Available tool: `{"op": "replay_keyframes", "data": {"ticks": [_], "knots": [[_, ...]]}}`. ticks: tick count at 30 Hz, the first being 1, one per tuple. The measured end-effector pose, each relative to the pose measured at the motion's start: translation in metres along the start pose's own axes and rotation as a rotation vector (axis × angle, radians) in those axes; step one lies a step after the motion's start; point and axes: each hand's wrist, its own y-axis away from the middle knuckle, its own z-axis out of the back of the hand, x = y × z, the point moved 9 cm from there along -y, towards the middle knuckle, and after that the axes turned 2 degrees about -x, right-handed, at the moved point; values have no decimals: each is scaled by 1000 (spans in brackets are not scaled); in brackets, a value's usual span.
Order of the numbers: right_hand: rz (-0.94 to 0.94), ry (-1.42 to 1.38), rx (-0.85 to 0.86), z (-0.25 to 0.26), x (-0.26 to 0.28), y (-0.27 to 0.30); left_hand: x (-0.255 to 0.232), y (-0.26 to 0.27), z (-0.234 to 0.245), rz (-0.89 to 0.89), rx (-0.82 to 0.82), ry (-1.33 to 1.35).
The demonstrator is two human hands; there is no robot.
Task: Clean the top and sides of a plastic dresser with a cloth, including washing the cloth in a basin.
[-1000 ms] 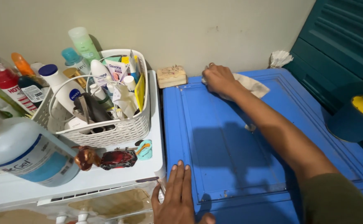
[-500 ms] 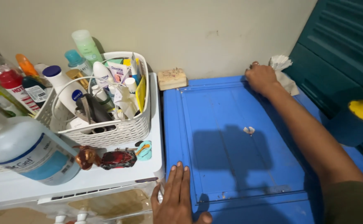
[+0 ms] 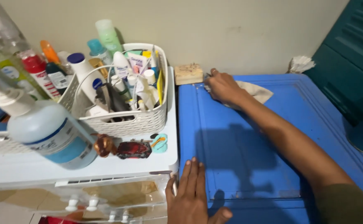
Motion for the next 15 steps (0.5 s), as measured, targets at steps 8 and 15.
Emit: {"op": "replay_keyframes", "data": {"ticks": [8, 15], "knots": [[-159, 126, 318, 16, -41, 23, -3, -2, 16, 68, 54, 156], [-105, -21, 95, 0, 30, -15, 0, -1, 5, 32, 71, 94]]}}
